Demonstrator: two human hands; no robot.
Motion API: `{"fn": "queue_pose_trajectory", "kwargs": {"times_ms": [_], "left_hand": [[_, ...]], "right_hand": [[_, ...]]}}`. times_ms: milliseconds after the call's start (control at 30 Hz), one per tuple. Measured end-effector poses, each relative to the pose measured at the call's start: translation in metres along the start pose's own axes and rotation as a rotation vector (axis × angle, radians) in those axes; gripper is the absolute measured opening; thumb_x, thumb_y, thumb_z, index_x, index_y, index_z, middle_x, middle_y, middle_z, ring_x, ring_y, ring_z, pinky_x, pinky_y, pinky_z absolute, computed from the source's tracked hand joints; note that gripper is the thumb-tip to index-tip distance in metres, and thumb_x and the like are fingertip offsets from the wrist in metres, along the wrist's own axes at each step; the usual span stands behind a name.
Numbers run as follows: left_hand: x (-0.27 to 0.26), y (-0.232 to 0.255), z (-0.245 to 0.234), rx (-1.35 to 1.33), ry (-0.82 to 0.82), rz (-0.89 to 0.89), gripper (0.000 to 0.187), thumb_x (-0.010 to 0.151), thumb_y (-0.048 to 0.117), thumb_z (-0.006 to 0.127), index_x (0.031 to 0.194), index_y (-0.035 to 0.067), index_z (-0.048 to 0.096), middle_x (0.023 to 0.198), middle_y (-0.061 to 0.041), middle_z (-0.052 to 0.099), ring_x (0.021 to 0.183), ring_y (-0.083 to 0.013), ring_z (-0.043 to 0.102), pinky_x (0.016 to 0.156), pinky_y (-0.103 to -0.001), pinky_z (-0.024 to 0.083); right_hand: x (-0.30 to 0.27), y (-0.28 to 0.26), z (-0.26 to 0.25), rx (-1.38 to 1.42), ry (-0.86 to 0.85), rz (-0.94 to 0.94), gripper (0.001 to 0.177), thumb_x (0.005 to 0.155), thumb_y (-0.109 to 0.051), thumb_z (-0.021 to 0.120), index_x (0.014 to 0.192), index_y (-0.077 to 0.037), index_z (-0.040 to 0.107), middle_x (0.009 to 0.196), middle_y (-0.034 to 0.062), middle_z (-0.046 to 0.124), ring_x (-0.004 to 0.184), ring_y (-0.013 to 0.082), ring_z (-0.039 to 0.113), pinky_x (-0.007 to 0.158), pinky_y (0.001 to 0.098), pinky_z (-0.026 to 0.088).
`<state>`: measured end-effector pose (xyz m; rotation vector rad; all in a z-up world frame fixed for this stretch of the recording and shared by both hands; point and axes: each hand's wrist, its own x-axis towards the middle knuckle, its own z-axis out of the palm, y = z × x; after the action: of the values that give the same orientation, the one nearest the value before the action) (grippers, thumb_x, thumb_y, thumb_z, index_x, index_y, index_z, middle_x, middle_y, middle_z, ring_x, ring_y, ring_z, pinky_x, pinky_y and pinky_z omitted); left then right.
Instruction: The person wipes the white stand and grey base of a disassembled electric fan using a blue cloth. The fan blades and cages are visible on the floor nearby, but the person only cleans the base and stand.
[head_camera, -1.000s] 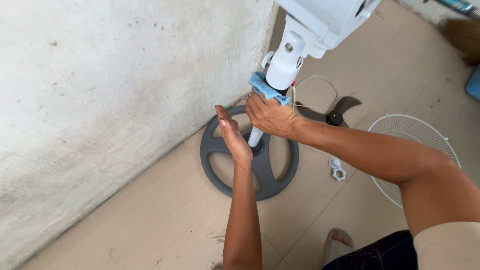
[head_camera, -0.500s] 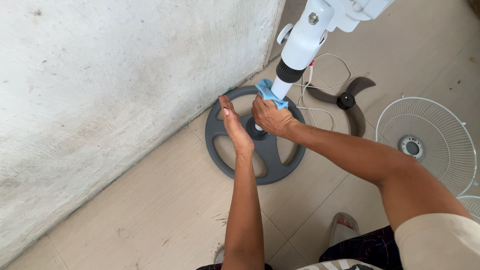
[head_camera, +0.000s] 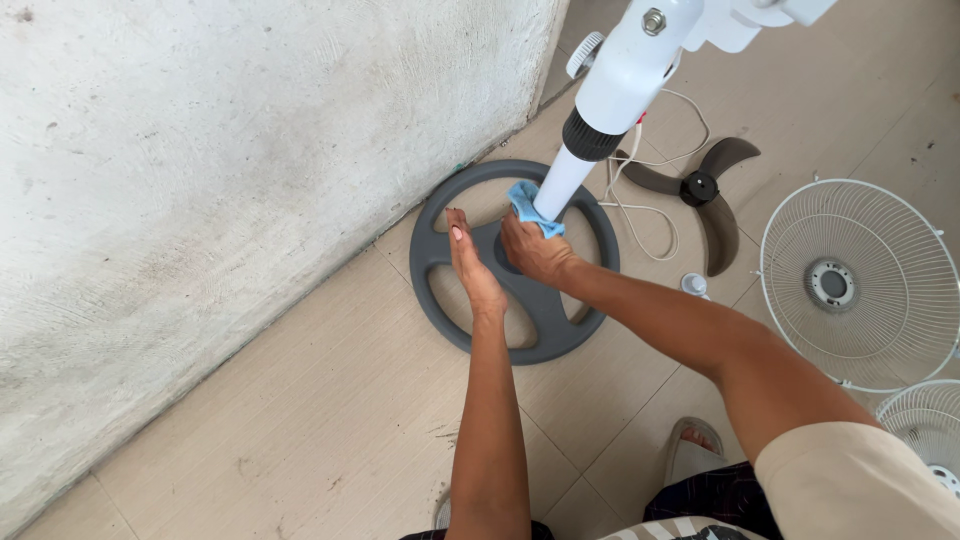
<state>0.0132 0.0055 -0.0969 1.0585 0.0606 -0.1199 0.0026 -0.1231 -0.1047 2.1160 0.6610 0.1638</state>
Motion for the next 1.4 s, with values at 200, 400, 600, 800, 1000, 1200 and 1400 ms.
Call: {"fn": "queue_pose_trajectory", "kwargs": {"times_ms": [200, 400, 600, 800, 1000, 1200, 1400], "left_hand": [[0.004, -0.001, -0.006, 0.019, 0.026, -0.039, 0.079, 0.101, 0.057, 0.031, 0.162, 0.007, 0.020, 0.169, -0.014, 0.024, 0.156, -0.0279, 0.019, 0.124, -0.047, 0.009], [0.005, 0.001, -0.011, -0.034, 0.004, -0.002, 0.079, 0.102, 0.056, 0.032, 0.162, 0.007, 0.018, 0.170, -0.014, 0.021, 0.158, -0.0276, 0.015, 0.125, -0.047, 0.005], [0.004, 0.012, -0.005, -0.063, -0.018, 0.028, 0.079, 0.103, 0.056, 0.032, 0.163, 0.006, 0.017, 0.171, -0.015, 0.019, 0.159, -0.0284, 0.012, 0.125, -0.047, 0.003], [0.002, 0.033, 0.011, -0.075, -0.032, 0.044, 0.076, 0.103, 0.055, 0.029, 0.162, 0.008, 0.018, 0.171, -0.015, 0.019, 0.159, -0.0316, 0.013, 0.124, -0.050, 0.004], [0.001, 0.046, 0.024, -0.078, -0.063, 0.105, 0.075, 0.104, 0.054, 0.026, 0.163, 0.008, 0.018, 0.170, -0.016, 0.019, 0.158, -0.0342, 0.014, 0.125, -0.050, 0.006], [0.001, 0.054, 0.034, -0.106, -0.090, 0.160, 0.074, 0.106, 0.052, 0.027, 0.162, 0.005, 0.019, 0.171, -0.018, 0.019, 0.158, -0.0349, 0.015, 0.126, -0.051, 0.007], [-0.001, 0.062, 0.043, -0.130, -0.097, 0.183, 0.074, 0.106, 0.052, 0.029, 0.162, 0.005, 0.020, 0.170, -0.018, 0.020, 0.158, -0.0352, 0.016, 0.126, -0.051, 0.007]], "right_hand": [[0.006, -0.031, 0.023, -0.044, -0.093, -0.053, 0.060, 0.092, -0.035, 0.053, 0.141, 0.000, 0.055, 0.134, 0.0220, 0.061, 0.131, 0.0400, 0.049, 0.111, 0.0610, 0.019], [0.009, -0.053, 0.038, -0.041, -0.126, -0.064, 0.057, 0.093, -0.035, 0.053, 0.141, -0.004, 0.055, 0.137, 0.0182, 0.060, 0.133, 0.0390, 0.048, 0.111, 0.0618, 0.015], [0.007, -0.041, 0.036, 0.002, -0.100, -0.119, 0.045, 0.093, -0.031, 0.056, 0.127, -0.004, 0.067, 0.137, 0.0181, 0.062, 0.134, 0.0395, 0.048, 0.115, 0.0630, 0.014], [-0.007, -0.001, -0.001, -0.076, -0.073, -0.179, 0.044, 0.089, -0.032, 0.056, 0.123, -0.005, 0.067, 0.133, 0.0177, 0.061, 0.135, 0.0413, 0.046, 0.113, 0.0637, 0.014], [-0.015, 0.038, -0.031, -0.081, -0.009, -0.180, 0.045, 0.090, -0.033, 0.055, 0.122, -0.004, 0.068, 0.131, 0.0174, 0.063, 0.135, 0.0417, 0.046, 0.116, 0.0597, 0.017], [-0.024, 0.071, -0.047, -0.044, 0.130, -0.149, 0.043, 0.090, -0.033, 0.055, 0.118, -0.004, 0.070, 0.129, 0.0177, 0.065, 0.134, 0.0376, 0.049, 0.118, 0.0541, 0.023], [-0.033, 0.098, -0.061, -0.054, 0.221, -0.171, 0.041, 0.090, -0.031, 0.055, 0.119, -0.006, 0.069, 0.132, 0.0151, 0.064, 0.136, 0.0330, 0.049, 0.120, 0.0501, 0.025]]}}
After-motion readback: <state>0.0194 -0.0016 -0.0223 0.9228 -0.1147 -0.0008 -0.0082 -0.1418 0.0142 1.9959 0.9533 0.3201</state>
